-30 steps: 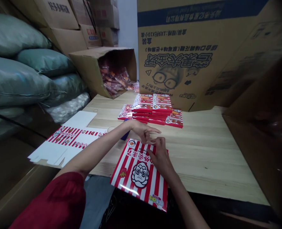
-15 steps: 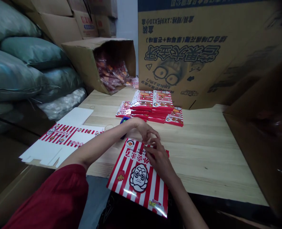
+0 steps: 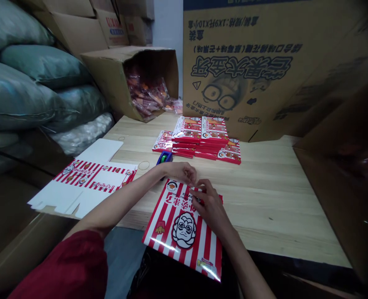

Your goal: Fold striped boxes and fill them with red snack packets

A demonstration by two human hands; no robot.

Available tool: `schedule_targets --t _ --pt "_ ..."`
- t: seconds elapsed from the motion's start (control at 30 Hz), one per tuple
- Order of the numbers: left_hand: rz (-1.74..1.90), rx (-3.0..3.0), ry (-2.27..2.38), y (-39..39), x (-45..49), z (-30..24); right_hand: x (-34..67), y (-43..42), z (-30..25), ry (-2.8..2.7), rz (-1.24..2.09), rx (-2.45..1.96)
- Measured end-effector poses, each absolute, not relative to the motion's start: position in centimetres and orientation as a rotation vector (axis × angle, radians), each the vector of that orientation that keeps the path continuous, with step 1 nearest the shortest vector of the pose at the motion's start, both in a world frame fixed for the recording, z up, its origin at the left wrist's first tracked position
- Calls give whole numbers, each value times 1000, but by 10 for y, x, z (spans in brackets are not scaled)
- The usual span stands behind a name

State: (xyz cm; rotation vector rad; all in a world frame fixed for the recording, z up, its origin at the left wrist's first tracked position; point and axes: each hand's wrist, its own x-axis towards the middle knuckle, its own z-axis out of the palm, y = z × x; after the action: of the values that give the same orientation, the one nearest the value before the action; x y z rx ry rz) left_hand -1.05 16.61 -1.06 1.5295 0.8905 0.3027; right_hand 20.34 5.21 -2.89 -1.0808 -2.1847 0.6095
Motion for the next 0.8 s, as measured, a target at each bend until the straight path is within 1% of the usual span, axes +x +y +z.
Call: schedule_targets --t 0.17,0.23,0.37,0.47,0.53,0.63,0.7,0.8 --pt "419 1586 997 136 -21 -13 203 55 -33 -2179 619 -1072" --pt "462 1582 1076 129 -24 -17 203 57 -31 -2091 684 -1013" --pt "645 1542 1227 107 -33 -21 220 46 -24 -1702 726 -944" --pt "812 1472 1313 72 -46 -26 252 9 -35 -1226 796 -1104" --pt "922 1302 1360 40 -53 -33 272 -30 -53 -909 1017 -1253" --pt "1012 806 1276 -7 -52 -48 281 -91 -81 -602 1494 -1387" --pt "982 552 1154 -30 -44 -53 274 -114 -88 -494 1752 -1312" --pt "976 363 1104 -46 -27 -52 260 -111 -77 -431 1960 -1137"
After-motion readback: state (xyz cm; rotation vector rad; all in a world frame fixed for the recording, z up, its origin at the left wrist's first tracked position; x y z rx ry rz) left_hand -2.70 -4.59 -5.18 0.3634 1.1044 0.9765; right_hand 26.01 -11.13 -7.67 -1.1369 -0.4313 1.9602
